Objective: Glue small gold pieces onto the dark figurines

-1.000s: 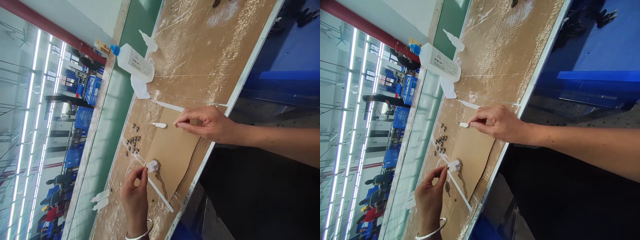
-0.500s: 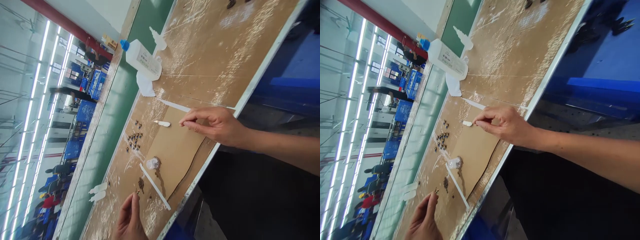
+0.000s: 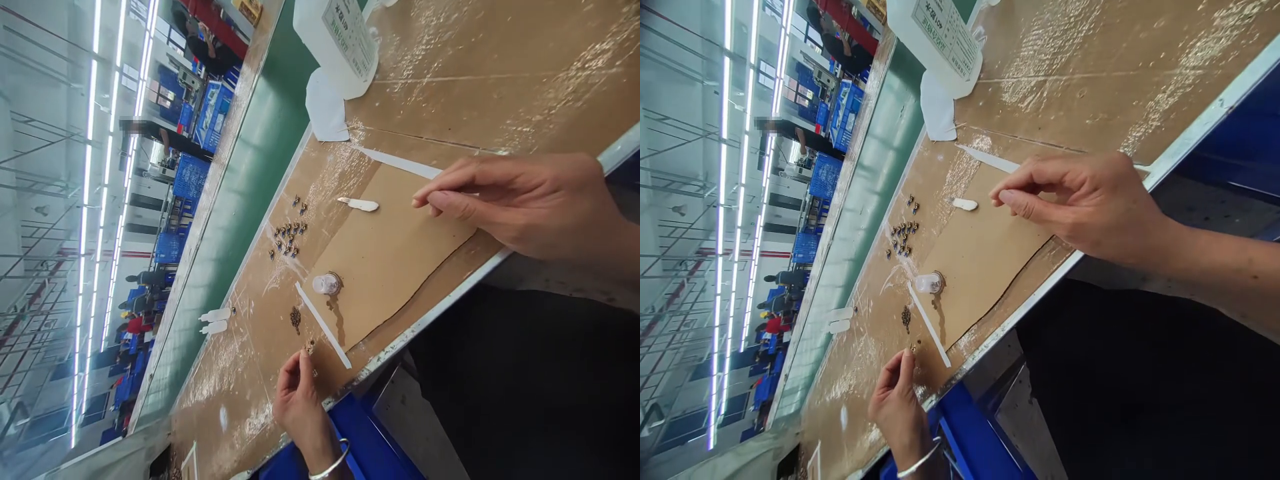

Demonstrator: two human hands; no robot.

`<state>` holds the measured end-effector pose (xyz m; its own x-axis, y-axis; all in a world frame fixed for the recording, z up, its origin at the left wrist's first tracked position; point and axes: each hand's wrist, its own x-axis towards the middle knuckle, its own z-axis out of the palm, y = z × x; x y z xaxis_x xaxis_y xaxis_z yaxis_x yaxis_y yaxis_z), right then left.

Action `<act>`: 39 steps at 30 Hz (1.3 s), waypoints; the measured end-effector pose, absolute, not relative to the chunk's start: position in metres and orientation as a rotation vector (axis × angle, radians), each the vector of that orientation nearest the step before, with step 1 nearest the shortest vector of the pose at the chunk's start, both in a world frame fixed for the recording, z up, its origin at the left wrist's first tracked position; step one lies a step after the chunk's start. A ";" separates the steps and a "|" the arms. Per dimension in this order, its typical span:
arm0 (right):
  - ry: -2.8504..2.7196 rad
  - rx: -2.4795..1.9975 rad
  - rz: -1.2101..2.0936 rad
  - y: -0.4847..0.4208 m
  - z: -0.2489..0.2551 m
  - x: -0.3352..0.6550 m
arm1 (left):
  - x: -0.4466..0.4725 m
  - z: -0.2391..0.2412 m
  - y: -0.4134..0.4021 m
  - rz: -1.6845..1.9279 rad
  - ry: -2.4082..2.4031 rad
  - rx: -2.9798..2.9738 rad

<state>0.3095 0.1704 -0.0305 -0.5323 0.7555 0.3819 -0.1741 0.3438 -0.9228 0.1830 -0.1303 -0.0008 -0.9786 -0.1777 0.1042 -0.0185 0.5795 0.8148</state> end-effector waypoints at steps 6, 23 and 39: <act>-1.757 -0.527 1.328 0.170 -0.028 0.311 | 0.181 -0.003 -0.130 -1.334 -2.672 0.134; -1.770 -0.547 1.302 0.169 -0.023 0.312 | 0.181 0.004 -0.120 -1.170 -2.758 0.116; -1.781 -0.564 1.238 0.169 -0.022 0.312 | 0.176 0.000 -0.125 -1.049 -2.792 0.112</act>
<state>0.3119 0.1690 -0.0218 -0.5186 0.7571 0.3972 -0.1087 0.4024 -0.9090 0.1756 -0.1253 -0.0001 -0.9849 -0.1247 0.1205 -0.0145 0.7517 0.6593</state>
